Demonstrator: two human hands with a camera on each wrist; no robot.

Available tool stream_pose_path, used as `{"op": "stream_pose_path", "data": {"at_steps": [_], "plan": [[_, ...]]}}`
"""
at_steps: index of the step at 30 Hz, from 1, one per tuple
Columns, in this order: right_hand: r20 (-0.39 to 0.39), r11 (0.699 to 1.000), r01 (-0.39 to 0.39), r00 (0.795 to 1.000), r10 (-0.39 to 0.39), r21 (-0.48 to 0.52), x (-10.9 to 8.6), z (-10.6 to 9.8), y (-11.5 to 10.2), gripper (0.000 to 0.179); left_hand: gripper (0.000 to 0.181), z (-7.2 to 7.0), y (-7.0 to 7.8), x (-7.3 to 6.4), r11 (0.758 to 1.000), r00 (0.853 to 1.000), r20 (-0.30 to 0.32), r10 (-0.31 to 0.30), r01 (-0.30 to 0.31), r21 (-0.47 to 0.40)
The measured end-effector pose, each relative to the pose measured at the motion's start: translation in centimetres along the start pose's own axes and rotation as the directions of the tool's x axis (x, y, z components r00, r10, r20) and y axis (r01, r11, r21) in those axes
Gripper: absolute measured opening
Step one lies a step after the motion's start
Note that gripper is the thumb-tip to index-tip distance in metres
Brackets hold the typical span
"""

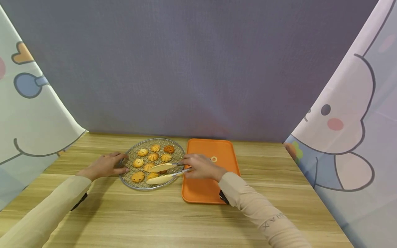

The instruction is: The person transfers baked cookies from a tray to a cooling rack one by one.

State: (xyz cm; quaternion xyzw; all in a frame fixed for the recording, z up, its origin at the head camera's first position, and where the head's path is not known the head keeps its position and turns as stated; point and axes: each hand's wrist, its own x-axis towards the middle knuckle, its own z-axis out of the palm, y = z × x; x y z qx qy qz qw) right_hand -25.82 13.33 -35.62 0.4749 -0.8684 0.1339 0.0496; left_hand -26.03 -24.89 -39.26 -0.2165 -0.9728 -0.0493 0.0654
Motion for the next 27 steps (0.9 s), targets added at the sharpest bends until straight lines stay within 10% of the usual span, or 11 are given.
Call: {"op": "stream_pose_path", "data": {"at_steps": [27], "plan": [[-0.011, 0.998, -0.040, 0.999, 0.040, 0.050, -0.10, 0.44, 0.17, 0.042, 0.060, -0.10, 0.06, -0.15, 1.000, 1.000, -0.004, 0.002, -0.002, 0.001]]}}
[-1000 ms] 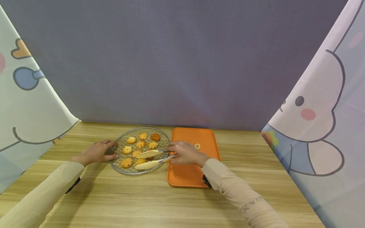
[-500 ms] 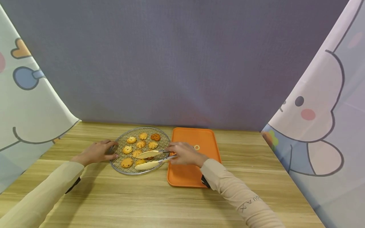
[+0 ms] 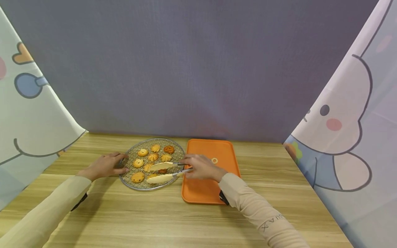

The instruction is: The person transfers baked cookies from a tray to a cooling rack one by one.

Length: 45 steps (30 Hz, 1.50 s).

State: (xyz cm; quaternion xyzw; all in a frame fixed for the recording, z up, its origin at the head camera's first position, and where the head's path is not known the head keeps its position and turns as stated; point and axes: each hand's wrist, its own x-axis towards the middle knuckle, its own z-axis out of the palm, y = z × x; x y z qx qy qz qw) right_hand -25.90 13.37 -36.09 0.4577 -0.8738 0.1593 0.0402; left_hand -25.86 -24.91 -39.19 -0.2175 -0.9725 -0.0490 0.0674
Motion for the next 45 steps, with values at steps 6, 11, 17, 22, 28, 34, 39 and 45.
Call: {"op": "stream_pose_path", "data": {"at_steps": [6, 11, 17, 22, 28, 34, 39, 45], "plan": [[-0.015, 1.000, -0.013, 1.000, 0.013, 0.020, -0.5, -0.4, 0.4, 0.042, 0.060, 0.0, 0.0, 0.1, 1.000, 1.000, 0.004, -0.004, 0.004, -0.004], [-0.035, 0.999, -0.032, 0.999, 0.032, 0.020, -1.1, -0.8, 1.0, 0.044, 0.059, 0.1, -0.1, 0.0, 1.000, 1.000, -0.001, -0.001, 0.001, -0.002], [-0.083, 0.998, -0.060, 0.995, 0.061, 0.020, -2.3, -1.2, 2.2, 0.043, 0.060, 0.2, -0.2, 0.0, 1.000, 1.000, -0.009, 0.003, -0.003, -0.002], [-0.107, 0.992, -0.117, 0.987, 0.122, 0.048, -3.6, -1.6, 3.4, 0.043, 0.059, 0.2, -0.1, -0.1, 1.000, 1.000, -0.005, -0.002, 0.001, -0.005], [-0.142, 0.980, -0.180, 0.971, 0.190, 0.082, -5.4, -2.0, 5.0, 0.045, 0.060, 0.2, -0.2, 0.0, 1.000, 1.000, 0.000, -0.001, 0.001, 0.003], [-0.224, 0.982, -0.187, 0.957, 0.186, 0.019, -7.3, -2.4, 6.7, 0.045, 0.060, 0.3, -0.2, 0.1, 1.000, 1.000, 0.002, -0.003, 0.003, 0.010], [-0.242, 0.970, -0.240, 0.940, 0.242, 0.036, -9.1, -2.9, 8.1, 0.046, 0.060, 0.4, -0.3, 0.1, 1.000, 1.000, 0.001, -0.003, 0.003, 0.006], [-0.247, 0.940, -0.329, 0.907, 0.341, 0.088, -11.1, -3.7, 9.4, 0.046, 0.061, 0.6, -0.5, 0.2, 1.000, 1.000, -0.001, 0.001, -0.001, 0.004]]}}
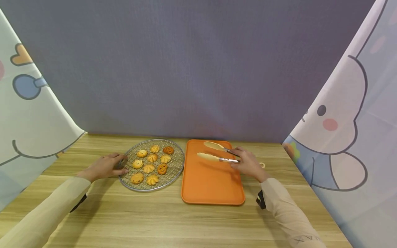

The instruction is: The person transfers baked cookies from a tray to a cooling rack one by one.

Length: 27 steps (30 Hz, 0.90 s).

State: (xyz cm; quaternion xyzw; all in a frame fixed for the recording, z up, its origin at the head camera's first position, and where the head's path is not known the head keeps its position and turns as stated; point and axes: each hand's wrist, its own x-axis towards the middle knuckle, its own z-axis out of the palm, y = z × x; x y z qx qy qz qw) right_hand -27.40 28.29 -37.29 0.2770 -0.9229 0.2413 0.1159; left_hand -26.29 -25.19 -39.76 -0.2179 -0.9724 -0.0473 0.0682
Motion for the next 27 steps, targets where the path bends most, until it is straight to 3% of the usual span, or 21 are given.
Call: {"op": "stream_pose_path", "data": {"at_steps": [11, 17, 27], "plan": [[-0.103, 0.994, -0.086, 0.992, 0.079, -0.063, -2.1, -1.5, 2.9, 0.048, 0.060, 0.0, 0.0, 0.0, 1.000, 1.000, -0.016, 0.012, -0.012, 0.004], [-0.138, 0.980, -0.178, 0.977, 0.165, -0.090, -3.2, -2.0, 4.0, 0.050, 0.060, 0.0, 0.0, 0.0, 1.000, 1.000, -0.017, 0.010, -0.010, 0.001], [-0.216, 0.963, -0.253, 0.949, 0.228, -0.093, -4.7, -2.7, 5.2, 0.055, 0.059, 0.1, -0.1, -0.1, 1.000, 1.000, -0.020, 0.013, -0.013, -0.010]]}}
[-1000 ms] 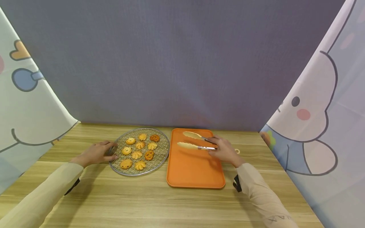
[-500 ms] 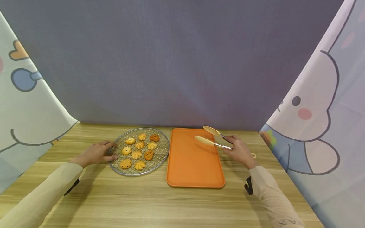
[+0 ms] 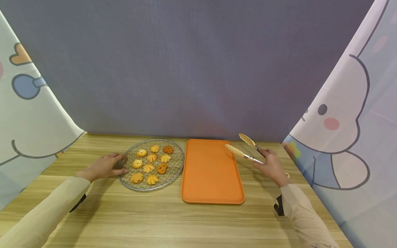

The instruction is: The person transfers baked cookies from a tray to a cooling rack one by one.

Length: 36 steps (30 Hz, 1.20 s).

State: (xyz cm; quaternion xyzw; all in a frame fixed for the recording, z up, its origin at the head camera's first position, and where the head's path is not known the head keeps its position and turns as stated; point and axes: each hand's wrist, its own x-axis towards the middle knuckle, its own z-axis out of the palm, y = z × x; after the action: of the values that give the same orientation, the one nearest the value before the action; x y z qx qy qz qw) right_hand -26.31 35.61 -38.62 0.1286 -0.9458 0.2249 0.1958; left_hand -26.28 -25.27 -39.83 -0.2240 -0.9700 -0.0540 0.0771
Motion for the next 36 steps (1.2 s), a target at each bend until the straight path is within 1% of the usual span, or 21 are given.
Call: {"op": "stream_pose_path", "data": {"at_steps": [6, 10, 12, 15, 19, 21, 28, 32, 36], "plan": [[-0.026, 0.999, -0.036, 0.999, 0.036, -0.016, -0.5, -0.4, 0.5, 0.057, 0.060, -0.1, 0.0, 0.0, 1.000, 1.000, 0.014, -0.003, 0.003, 0.003], [-0.012, 0.997, -0.073, 0.997, 0.073, -0.022, -0.9, -0.7, 0.6, 0.061, 0.059, -0.1, 0.0, 0.0, 1.000, 1.000, 0.011, 0.002, -0.002, 0.006], [-0.017, 0.996, -0.080, 0.997, 0.079, -0.030, -1.0, -0.8, 0.7, 0.061, 0.059, -0.1, 0.0, 0.0, 1.000, 1.000, 0.009, 0.003, -0.003, 0.008], [-0.040, 0.996, -0.078, 0.996, 0.076, -0.037, -1.2, -0.8, 0.8, 0.060, 0.059, -0.1, 0.0, 0.0, 1.000, 1.000, 0.006, 0.008, -0.008, 0.011], [-0.079, 0.997, -0.049, 0.996, 0.045, -0.056, -1.4, -0.6, 1.4, 0.057, 0.059, 0.0, -0.1, 0.1, 1.000, 1.000, -0.001, 0.011, -0.011, 0.013], [-0.071, 0.997, -0.045, 0.997, 0.040, -0.065, -1.5, -0.5, 1.6, 0.056, 0.059, 0.1, -0.1, 0.1, 1.000, 1.000, -0.003, 0.010, -0.010, 0.014], [-0.014, 0.995, -0.081, 0.997, 0.080, -0.062, -2.0, -0.2, 1.8, 0.062, 0.060, 0.1, -0.2, 0.1, 1.000, 1.000, -0.004, 0.006, -0.006, 0.012], [-0.001, 0.993, -0.074, 0.997, 0.074, -0.092, -2.2, 0.2, 2.1, 0.063, 0.060, 0.0, -0.2, 0.0, 1.000, 1.000, -0.003, 0.001, -0.001, 0.009], [-0.007, 0.992, -0.055, 0.998, 0.055, -0.116, -2.2, 0.7, 2.4, 0.060, 0.061, 0.0, -0.1, 0.0, 1.000, 1.000, 0.004, -0.004, 0.004, 0.009]]}}
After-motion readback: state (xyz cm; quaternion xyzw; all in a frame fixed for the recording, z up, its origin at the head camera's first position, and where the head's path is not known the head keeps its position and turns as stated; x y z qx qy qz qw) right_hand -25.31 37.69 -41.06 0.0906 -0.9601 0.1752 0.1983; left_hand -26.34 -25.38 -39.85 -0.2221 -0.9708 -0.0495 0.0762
